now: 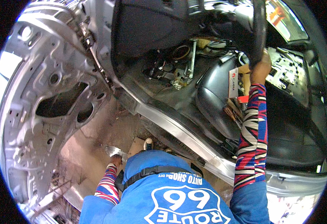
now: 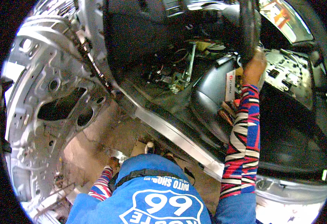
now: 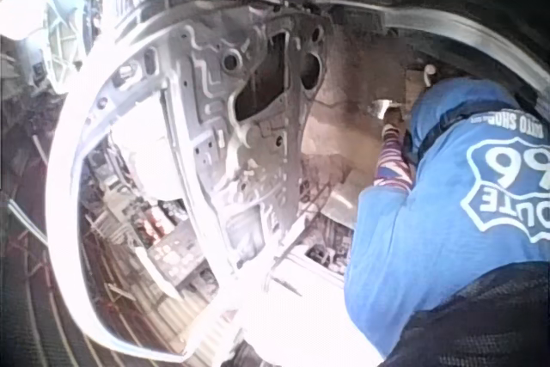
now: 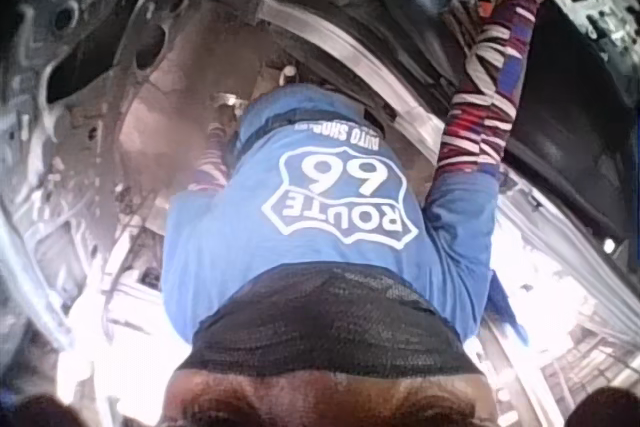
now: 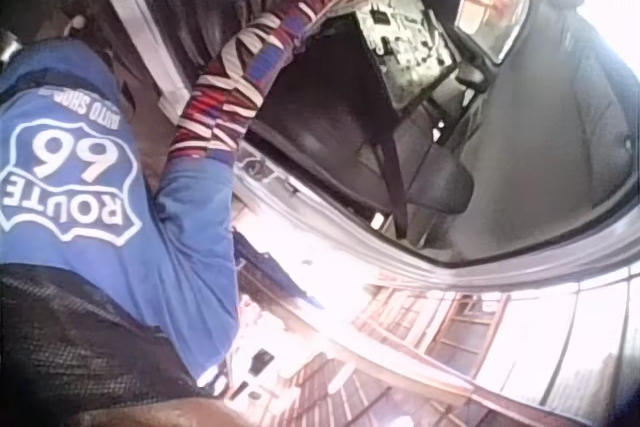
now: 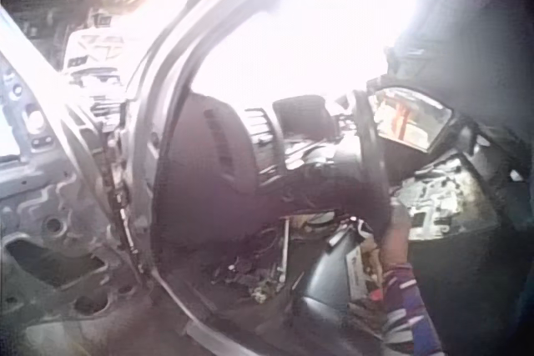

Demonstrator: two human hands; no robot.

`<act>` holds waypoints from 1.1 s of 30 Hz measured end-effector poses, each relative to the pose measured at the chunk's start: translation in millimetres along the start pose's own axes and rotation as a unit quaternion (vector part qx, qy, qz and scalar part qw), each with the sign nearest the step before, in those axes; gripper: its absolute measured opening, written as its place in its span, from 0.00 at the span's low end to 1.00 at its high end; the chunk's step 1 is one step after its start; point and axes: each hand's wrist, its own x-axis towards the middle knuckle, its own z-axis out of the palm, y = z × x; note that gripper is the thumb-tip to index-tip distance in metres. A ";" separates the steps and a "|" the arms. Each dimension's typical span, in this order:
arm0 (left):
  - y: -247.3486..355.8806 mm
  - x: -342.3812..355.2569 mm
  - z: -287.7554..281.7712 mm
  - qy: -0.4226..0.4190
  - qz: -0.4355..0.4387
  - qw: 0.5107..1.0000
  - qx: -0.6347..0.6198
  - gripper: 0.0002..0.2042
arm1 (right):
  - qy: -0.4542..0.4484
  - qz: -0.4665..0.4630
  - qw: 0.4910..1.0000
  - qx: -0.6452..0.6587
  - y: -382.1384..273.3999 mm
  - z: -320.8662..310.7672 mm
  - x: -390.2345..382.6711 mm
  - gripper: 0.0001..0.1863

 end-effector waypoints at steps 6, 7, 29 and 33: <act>-8.6 5.2 19.2 0.116 0.060 0.991 0.041 0.11 | 0.021 0.153 0.947 0.283 -28.4 -15.3 -0.9 0.22; -11.0 11.2 23.3 0.093 0.052 0.993 0.040 0.10 | 0.030 0.134 0.947 0.291 -32.1 -17.6 -1.7 0.22; 20.1 70.5 -14.4 0.098 0.089 0.989 -0.062 0.12 | 0.129 0.234 0.911 0.314 -38.1 0.3 -3.9 0.15; 44.1 92.1 -39.9 0.053 0.088 0.993 -0.064 0.12 | 0.070 0.294 0.897 0.323 -43.5 -16.1 0.6 0.14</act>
